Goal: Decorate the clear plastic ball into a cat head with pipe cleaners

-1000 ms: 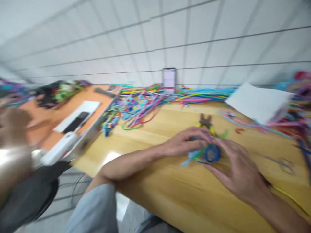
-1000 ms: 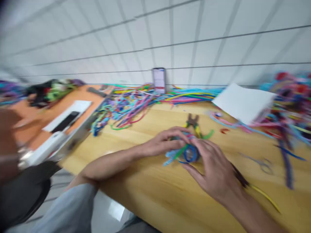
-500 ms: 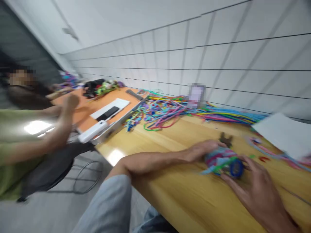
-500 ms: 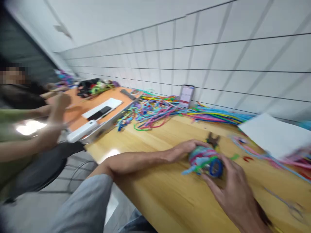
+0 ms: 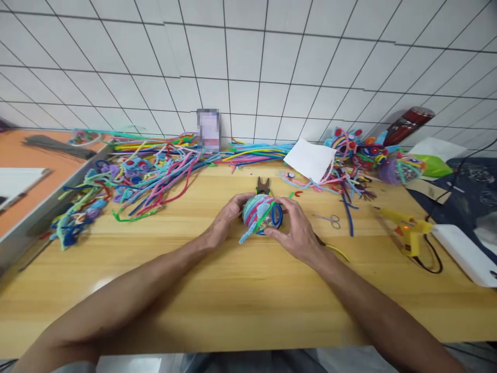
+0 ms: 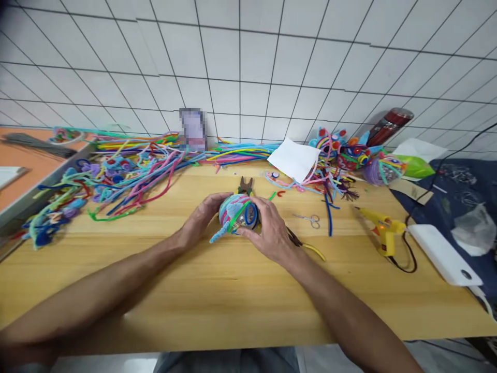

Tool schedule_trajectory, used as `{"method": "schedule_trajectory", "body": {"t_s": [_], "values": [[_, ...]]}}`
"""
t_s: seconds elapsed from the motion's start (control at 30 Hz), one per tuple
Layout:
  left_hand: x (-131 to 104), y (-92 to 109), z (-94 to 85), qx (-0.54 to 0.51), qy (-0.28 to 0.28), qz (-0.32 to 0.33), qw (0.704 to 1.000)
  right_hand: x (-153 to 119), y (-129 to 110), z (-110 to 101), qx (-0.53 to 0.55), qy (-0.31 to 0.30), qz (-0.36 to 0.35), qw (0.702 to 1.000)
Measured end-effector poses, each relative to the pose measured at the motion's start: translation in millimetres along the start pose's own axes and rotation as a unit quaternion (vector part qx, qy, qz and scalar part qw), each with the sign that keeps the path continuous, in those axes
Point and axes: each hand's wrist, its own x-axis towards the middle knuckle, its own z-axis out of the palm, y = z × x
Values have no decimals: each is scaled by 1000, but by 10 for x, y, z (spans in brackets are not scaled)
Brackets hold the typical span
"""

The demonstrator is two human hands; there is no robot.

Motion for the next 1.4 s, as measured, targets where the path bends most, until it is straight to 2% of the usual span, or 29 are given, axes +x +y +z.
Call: {"method": "schedule_trajectory", "body": {"t_s": [0.2, 0.5, 0.67, 0.87, 1.03, 1.17, 1.3, 1.4], "values": [[-31, -39, -26, 12, -37, 44, 998, 30, -11, -21, 5, 0, 7, 1000], [-27, 20, -33, 36, -61, 48, 996, 47, 21, -29, -2, 12, 18, 1000], [-1, 11, -25, 33, -76, 39, 996, 54, 48, -34, 14, 21, 59, 998], [26, -3, -2, 118, -80, 30, 989, 61, 46, 1, 49, 40, 110, 992], [57, 27, -7, 155, -56, 62, 984, 57, 26, 29, 87, 54, 150, 983], [82, 50, -1, 207, -34, 91, 974, 31, 15, 43, 123, 40, 193, 973], [78, 66, 20, 208, -12, 76, 975, 17, 14, 49, 159, 21, 216, 963], [67, 65, 10, 190, -21, 50, 980, 19, 6, 50, 161, 25, 223, 961]]}}
